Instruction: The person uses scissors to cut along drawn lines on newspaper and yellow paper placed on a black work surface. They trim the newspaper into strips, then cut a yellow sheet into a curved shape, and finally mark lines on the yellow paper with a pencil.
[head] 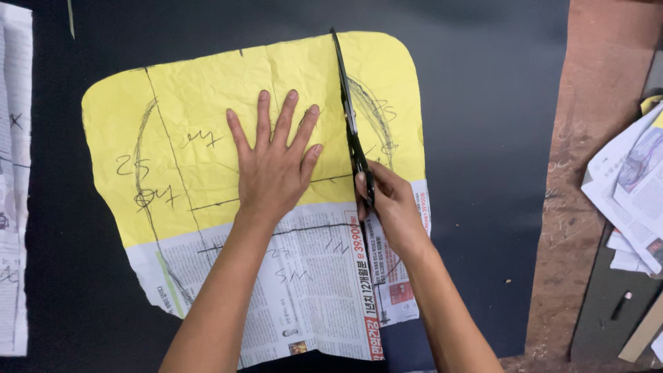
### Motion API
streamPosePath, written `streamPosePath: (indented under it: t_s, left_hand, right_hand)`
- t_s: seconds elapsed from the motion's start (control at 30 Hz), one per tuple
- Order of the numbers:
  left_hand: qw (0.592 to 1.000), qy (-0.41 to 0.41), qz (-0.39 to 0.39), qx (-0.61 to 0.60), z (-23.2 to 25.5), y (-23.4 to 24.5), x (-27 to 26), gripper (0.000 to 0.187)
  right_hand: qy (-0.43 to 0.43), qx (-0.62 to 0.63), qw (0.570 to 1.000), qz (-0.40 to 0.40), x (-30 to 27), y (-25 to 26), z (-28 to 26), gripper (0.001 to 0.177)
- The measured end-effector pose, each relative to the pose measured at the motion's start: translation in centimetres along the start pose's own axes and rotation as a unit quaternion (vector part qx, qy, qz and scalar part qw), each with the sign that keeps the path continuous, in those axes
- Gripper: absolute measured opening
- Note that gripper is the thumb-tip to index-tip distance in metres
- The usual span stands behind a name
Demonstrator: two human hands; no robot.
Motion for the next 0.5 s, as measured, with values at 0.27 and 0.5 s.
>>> streamPosePath:
  t_s: [0.27, 0.5]
  left_hand:
    - [0.999, 0.004, -0.035, 0.003, -0.3, -0.2, 0.6, 0.062]
    - [0.987, -0.1, -0.108, -0.059, 3.7, -0.2, -1.6, 0.089]
  right_hand:
    - [0.018, 0.098, 0.995, 0.029, -6.2, 2.1, 4.7, 0.045]
    - [0.038, 0.102, 0.985, 0.134, -20.8, 5.7, 12.2, 0.046]
Point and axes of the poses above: each hand's wrist, its own x-axis towards the middle knuckle, its own y-axis out of the back of the hand, z = x × y, the point moved 4 cm from there along x, towards the middle knuckle, and after that the axes turned 15 degrees about -z, right-handed, at the moved point
